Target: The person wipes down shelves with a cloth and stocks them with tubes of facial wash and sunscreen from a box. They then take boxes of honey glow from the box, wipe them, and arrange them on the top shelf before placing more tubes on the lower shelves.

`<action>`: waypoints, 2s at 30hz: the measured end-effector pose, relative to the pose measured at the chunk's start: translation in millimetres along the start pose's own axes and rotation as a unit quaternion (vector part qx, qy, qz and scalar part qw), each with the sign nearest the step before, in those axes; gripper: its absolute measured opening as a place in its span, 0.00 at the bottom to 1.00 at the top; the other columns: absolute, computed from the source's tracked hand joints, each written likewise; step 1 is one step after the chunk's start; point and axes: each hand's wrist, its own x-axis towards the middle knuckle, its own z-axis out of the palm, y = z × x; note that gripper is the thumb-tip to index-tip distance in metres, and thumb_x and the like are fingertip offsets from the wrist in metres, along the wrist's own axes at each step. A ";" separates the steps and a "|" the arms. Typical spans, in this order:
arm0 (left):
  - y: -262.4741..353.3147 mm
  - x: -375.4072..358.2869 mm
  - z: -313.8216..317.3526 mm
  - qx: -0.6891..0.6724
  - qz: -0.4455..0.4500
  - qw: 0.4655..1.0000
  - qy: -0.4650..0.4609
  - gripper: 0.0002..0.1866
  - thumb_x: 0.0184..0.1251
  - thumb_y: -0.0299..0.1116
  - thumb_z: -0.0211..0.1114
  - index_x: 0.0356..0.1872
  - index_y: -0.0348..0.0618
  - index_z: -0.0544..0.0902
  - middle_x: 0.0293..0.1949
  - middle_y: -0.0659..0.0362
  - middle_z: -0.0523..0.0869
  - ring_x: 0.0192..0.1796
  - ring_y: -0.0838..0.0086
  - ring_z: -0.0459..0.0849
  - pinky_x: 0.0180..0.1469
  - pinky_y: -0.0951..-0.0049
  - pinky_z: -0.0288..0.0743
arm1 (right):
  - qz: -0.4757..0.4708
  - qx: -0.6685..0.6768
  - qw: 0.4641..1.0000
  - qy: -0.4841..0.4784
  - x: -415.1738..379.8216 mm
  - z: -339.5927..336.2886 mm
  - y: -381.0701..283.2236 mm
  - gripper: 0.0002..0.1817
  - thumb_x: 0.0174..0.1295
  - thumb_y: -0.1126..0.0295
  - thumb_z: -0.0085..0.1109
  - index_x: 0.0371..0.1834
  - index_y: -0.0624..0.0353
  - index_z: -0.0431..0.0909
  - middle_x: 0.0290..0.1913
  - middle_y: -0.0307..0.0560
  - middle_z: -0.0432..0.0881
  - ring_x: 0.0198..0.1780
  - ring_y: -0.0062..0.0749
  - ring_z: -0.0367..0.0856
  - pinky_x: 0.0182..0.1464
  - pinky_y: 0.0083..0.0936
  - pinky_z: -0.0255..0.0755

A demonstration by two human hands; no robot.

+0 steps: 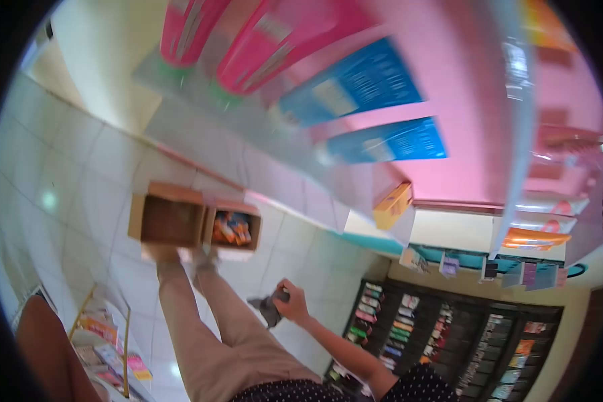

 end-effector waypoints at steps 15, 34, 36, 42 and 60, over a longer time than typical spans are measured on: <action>152.4 -132.4 27.4 0.035 0.292 0.956 -0.018 0.18 0.56 0.37 0.44 0.42 0.35 0.72 0.44 0.52 0.72 0.50 0.68 0.67 0.53 0.69 0.58 | -0.064 -0.280 0.944 0.164 84.5 -210.2 -73.4 0.31 0.46 0.69 0.45 0.57 0.34 0.55 0.29 0.51 0.77 0.31 0.45 0.77 0.33 0.41 0.69; 47.9 -179.7 169.4 -0.136 -0.311 0.874 -0.349 0.18 0.58 0.44 0.50 0.37 0.38 0.72 0.25 0.58 0.76 0.24 0.72 0.74 0.24 0.75 0.70 | -0.363 0.096 0.917 0.134 -83.8 -169.7 -70.1 0.28 0.45 0.75 0.47 0.55 0.47 0.61 0.24 0.52 0.73 0.24 0.44 0.72 0.26 0.32 0.66; 48.6 -183.6 170.6 -0.154 -0.326 0.879 -0.313 0.18 0.56 0.44 0.52 0.33 0.37 0.75 0.20 0.58 0.77 0.19 0.72 0.74 0.20 0.77 0.70 | -0.397 0.069 0.907 0.125 -102.1 -190.7 -76.3 0.27 0.46 0.76 0.48 0.54 0.47 0.63 0.23 0.51 0.73 0.22 0.36 0.72 0.25 0.27 0.66; -11.5 -143.6 177.5 -0.136 -0.242 0.847 -0.453 0.24 0.58 0.50 0.46 0.38 0.36 0.73 0.28 0.52 0.79 0.25 0.68 0.78 0.28 0.71 0.74 | -0.326 0.214 0.914 0.107 -113.5 -216.2 -77.3 0.20 0.49 0.71 0.55 0.48 0.55 0.69 0.24 0.47 0.76 0.22 0.20 0.71 0.25 0.19 0.66; 62.8 -228.5 182.3 -0.080 0.091 0.926 -0.357 0.19 0.66 0.40 0.35 0.48 0.36 0.65 0.37 0.59 0.74 0.37 0.78 0.74 0.38 0.80 0.71 | -0.516 0.122 0.739 0.416 -106.7 -197.5 -112.9 0.17 0.51 0.79 0.44 0.45 0.72 0.68 0.51 0.66 0.65 0.51 0.56 0.67 0.52 0.33 0.62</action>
